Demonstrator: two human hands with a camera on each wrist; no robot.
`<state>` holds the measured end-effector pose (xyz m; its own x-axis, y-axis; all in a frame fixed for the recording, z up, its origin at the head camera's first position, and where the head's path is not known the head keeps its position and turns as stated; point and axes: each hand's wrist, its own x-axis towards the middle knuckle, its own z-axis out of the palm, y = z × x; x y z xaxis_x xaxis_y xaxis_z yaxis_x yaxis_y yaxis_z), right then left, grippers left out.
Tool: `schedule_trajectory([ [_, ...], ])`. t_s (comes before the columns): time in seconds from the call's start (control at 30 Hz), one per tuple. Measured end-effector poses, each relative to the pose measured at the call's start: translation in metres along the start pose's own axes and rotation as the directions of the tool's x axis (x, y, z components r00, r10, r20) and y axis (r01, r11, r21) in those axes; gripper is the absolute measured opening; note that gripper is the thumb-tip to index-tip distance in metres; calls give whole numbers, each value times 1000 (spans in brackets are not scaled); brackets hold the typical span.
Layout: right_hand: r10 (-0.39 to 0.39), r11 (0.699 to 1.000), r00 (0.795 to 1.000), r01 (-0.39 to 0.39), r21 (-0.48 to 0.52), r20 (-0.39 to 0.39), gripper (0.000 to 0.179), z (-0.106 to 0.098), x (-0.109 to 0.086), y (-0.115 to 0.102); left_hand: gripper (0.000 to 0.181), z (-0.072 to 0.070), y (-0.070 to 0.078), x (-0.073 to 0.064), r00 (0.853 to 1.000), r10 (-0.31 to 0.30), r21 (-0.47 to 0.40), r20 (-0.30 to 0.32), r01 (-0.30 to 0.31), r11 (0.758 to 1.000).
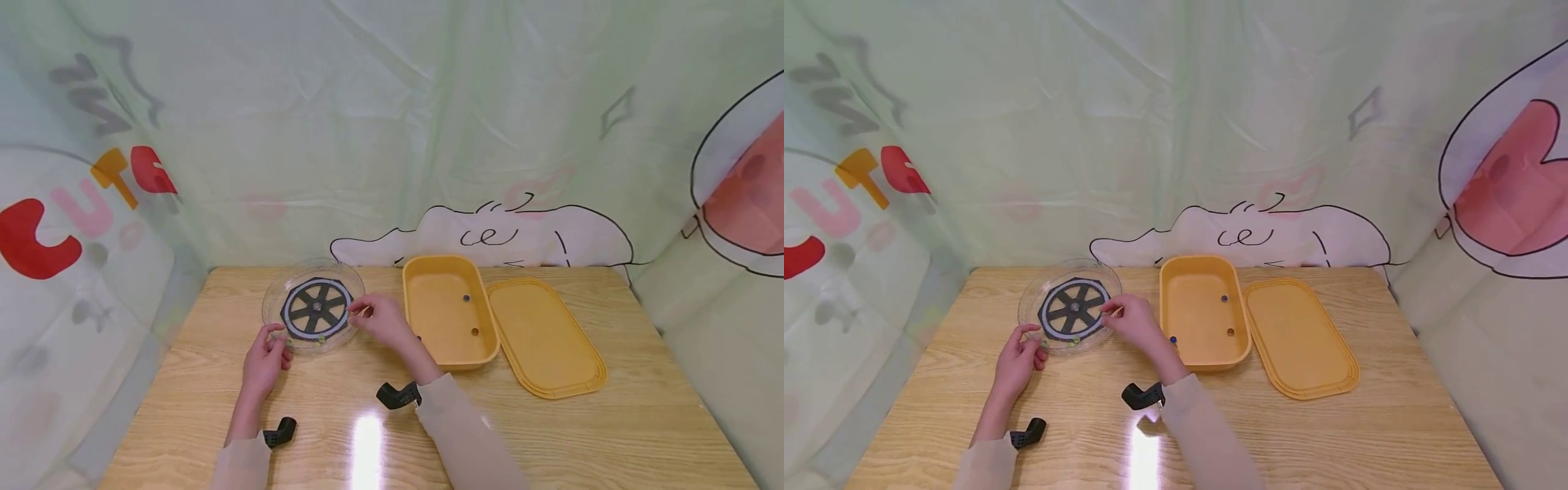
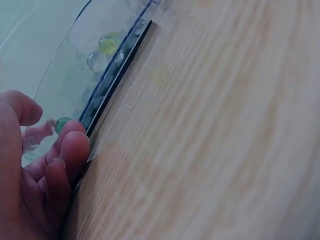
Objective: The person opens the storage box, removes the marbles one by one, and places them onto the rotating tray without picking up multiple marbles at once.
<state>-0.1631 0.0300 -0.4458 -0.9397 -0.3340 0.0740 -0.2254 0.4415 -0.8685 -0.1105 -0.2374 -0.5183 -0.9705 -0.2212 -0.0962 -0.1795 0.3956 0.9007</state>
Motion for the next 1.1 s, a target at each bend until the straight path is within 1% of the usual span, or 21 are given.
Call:
schedule_trajectory([
  [0.13,19,1000,1000,-19,14,11,16,11,-2,-1,25,0,-1,0,1000,6,8,-2,-6,1000],
  [0.33,-6,999,1000,6,35,-4,13,20,-3,-4,24,0,-1,0,1000,17,4,-1,-17,1000],
  [0.43,5,999,1000,-4,49,-14,15,24,-2,-6,25,0,-2,0,1000,19,2,4,-19,1000],
  [0.53,16,998,1000,-15,56,-23,16,26,0,-8,25,0,-3,0,1000,17,2,6,-17,1000],
  [0.73,2,997,1000,0,71,-18,18,32,5,-9,24,-1,-4,1,1000,24,-13,8,-24,1000],
  [0.87,10,997,1000,-9,75,-12,18,34,7,-9,24,0,-4,2,999,32,-30,18,-32,999],
  [1.1,37,998,999,-37,59,-5,17,34,10,-8,24,0,-6,2,999,39,-36,13,-39,999],
])
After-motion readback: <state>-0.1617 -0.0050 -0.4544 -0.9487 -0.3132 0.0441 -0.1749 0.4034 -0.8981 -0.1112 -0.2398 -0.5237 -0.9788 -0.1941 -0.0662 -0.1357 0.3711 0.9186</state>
